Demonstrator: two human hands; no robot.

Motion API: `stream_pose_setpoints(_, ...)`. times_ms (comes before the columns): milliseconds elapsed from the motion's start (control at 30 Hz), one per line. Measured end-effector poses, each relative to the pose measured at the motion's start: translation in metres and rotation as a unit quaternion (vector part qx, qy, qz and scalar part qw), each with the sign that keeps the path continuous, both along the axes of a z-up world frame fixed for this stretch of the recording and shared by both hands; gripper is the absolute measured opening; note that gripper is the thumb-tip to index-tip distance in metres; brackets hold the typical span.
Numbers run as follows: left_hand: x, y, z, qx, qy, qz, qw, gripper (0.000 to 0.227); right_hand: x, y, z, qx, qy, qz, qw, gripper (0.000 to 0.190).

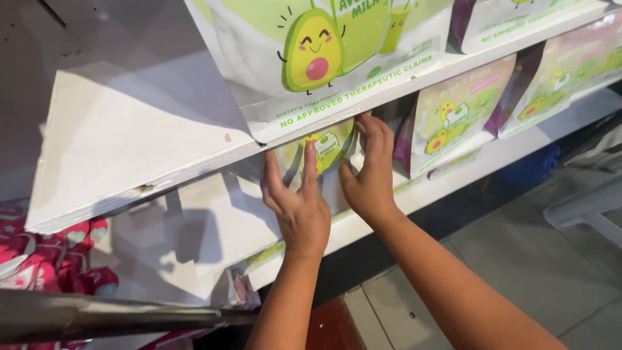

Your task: The person wipes the surface of pink and green pouches with a cloth while they are inside a cardboard box. The person then places the pouches onto a white shelf next to other similar items. The person repeats this process for several pouches.

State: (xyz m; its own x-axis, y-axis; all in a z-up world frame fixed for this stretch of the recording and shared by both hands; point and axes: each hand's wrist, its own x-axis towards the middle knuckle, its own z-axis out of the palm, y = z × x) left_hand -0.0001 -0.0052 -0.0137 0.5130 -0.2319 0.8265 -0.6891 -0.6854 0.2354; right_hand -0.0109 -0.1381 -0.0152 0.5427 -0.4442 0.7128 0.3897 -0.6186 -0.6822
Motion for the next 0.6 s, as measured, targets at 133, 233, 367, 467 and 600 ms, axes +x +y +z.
stream_pose_setpoints(133, 0.004, 0.0, -0.008, 0.019, -0.076, 0.031, 0.996, 0.063, 0.007, -0.004, -0.006, 0.005, -0.002, 0.005, 1.0, 0.077)
stream_pose_setpoints(233, 0.01, -0.001, -0.004, 0.062, 0.014, 0.024, 0.998, 0.061, 0.012, -0.004, -0.009, -0.016, -0.039, 0.01, 0.999, 0.078)
stream_pose_setpoints(367, 0.019, -0.004, 0.006, 0.016, 0.191, -0.074, 0.979, 0.063, 0.018, -0.004, -0.014, -0.028, 0.005, 0.027, 0.999, 0.079)
stream_pose_setpoints(467, 0.027, -0.008, 0.006, 0.028, 0.205, -0.072, 0.976, 0.065, 0.031, -0.008, -0.021, -0.049, 0.03, 0.019, 0.998, 0.077)
stream_pose_setpoints(600, 0.046, -0.011, 0.01, 0.072, 0.167, -0.075, 0.981, 0.064, 0.047, -0.012, -0.017, -0.038, 0.106, 0.006, 0.994, 0.078)
